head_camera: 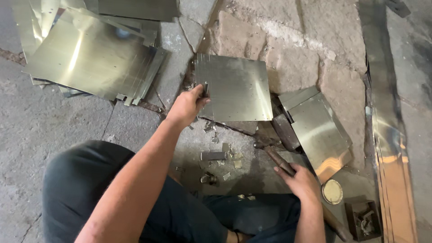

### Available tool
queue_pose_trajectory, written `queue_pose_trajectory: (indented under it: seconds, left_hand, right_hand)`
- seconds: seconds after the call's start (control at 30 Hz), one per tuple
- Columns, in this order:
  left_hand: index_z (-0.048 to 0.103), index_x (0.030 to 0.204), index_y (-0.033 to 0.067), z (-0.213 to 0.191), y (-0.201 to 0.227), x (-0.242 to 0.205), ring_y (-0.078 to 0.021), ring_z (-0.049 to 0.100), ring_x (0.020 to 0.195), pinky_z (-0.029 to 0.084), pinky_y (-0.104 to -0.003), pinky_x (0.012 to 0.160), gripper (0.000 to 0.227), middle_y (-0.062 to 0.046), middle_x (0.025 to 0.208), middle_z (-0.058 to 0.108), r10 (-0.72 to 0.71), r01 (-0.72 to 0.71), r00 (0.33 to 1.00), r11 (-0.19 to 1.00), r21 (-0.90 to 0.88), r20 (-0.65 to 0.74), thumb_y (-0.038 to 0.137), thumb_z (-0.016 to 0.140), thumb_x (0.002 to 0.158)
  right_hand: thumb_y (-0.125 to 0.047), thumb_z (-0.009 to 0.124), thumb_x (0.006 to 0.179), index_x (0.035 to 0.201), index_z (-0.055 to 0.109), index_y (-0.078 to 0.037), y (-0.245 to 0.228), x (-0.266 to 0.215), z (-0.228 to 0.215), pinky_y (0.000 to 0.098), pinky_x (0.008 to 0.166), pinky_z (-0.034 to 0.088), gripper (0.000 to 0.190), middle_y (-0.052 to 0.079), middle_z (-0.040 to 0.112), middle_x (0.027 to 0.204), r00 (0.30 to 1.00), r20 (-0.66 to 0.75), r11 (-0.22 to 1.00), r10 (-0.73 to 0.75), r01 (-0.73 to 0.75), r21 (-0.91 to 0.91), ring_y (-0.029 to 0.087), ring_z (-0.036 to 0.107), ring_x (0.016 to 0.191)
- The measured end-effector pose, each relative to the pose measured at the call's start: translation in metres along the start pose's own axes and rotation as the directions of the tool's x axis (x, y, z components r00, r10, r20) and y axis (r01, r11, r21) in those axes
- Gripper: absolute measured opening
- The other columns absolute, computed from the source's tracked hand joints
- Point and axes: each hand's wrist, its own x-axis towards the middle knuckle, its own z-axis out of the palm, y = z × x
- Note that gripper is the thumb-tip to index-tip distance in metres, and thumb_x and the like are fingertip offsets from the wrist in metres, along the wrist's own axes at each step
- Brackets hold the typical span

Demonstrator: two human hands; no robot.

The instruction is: The person sits on the floor and uses a hammer and a metal punch to create indentations on a rectangular metal sheet. They repeatedly position the punch on the sheet and strike it with the hammer, occasionally adjusting the sheet's position.

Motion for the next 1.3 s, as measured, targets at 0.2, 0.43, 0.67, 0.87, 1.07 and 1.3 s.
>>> queue_pose_trajectory:
  seconds: [0.2, 0.43, 0.67, 0.87, 1.07, 1.3]
  left_hand:
    - [0.061, 0.112, 0.0019, 0.001, -0.006, 0.002, -0.0437, 0.067, 0.099, 0.052, -0.049, 0.08, 0.025, -0.022, 0.101, 0.072, -0.026, 0.027, 0.999, 1.0, -0.006, 0.027, 0.017, 0.071, 0.095]
    - [0.061, 0.112, 0.0009, 0.005, -0.007, -0.001, -0.0427, 0.068, 0.1, 0.053, -0.048, 0.08, 0.025, -0.021, 0.102, 0.073, -0.084, 0.085, 0.996, 0.996, -0.024, 0.031, 0.017, 0.071, 0.095]
    - [0.06, 0.118, -0.0032, 0.013, -0.018, -0.003, -0.0413, 0.07, 0.096, 0.055, -0.045, 0.08, 0.037, -0.024, 0.101, 0.072, 0.023, -0.027, 0.995, 0.999, -0.036, -0.097, 0.015, 0.077, 0.09]
    - [0.064, 0.107, 0.0014, 0.001, 0.005, -0.003, -0.0388, 0.071, 0.087, 0.054, -0.044, 0.076, 0.03, -0.02, 0.094, 0.074, -0.154, 0.154, 0.988, 0.988, 0.001, -0.022, 0.019, 0.08, 0.089]
    - [0.065, 0.104, 0.0035, -0.003, 0.02, -0.004, -0.0372, 0.071, 0.086, 0.054, -0.045, 0.074, 0.026, -0.018, 0.094, 0.074, -0.128, 0.124, 0.99, 0.99, 0.066, 0.052, 0.019, 0.079, 0.088]
    - [0.067, 0.109, 0.0048, -0.005, 0.026, -0.007, -0.0397, 0.07, 0.089, 0.054, -0.047, 0.075, 0.027, -0.02, 0.096, 0.073, -0.064, 0.062, 0.998, 0.994, 0.092, 0.024, 0.022, 0.076, 0.09]
  right_hand:
    - [-0.071, 0.071, 0.075, 0.113, 0.078, -0.018, -0.002, 0.002, 0.001, 0.0445, 0.085, 0.055, 0.066, 0.015, 0.078, 0.097, 1.0, -0.014, 0.999, 0.01, -0.01, -0.03, 0.034, 0.074, 0.096]
    - [-0.069, 0.075, 0.074, 0.113, 0.077, -0.017, 0.003, 0.003, 0.005, 0.0443, 0.084, 0.055, 0.065, 0.016, 0.077, 0.096, 0.997, -0.066, 0.999, -0.032, 0.032, -0.002, 0.035, 0.073, 0.095]
    - [-0.055, 0.078, 0.078, 0.102, 0.078, -0.011, 0.002, -0.002, 0.002, 0.0426, 0.072, 0.054, 0.05, 0.016, 0.074, 0.081, 0.999, -0.019, 0.999, 0.032, -0.032, 0.018, 0.03, 0.072, 0.078]
    - [-0.043, 0.069, 0.091, 0.104, 0.071, 0.0, -0.042, -0.047, -0.023, 0.0272, 0.053, 0.042, 0.045, -0.002, 0.063, 0.078, 0.982, 0.094, 0.558, -0.163, 0.013, 0.83, 0.008, 0.053, 0.063]
    - [-0.046, 0.067, 0.091, 0.113, 0.067, -0.001, -0.131, -0.102, -0.06, 0.0238, 0.05, 0.039, 0.05, -0.003, 0.059, 0.074, 0.912, -0.138, 0.304, -0.387, 0.268, 0.914, 0.006, 0.05, 0.059]
    - [-0.055, 0.068, 0.088, 0.084, 0.068, -0.006, -0.155, -0.088, -0.05, 0.029, 0.048, 0.04, 0.049, -0.002, 0.057, 0.062, 0.962, -0.017, 0.696, -0.272, 0.209, 0.687, 0.011, 0.052, 0.053]
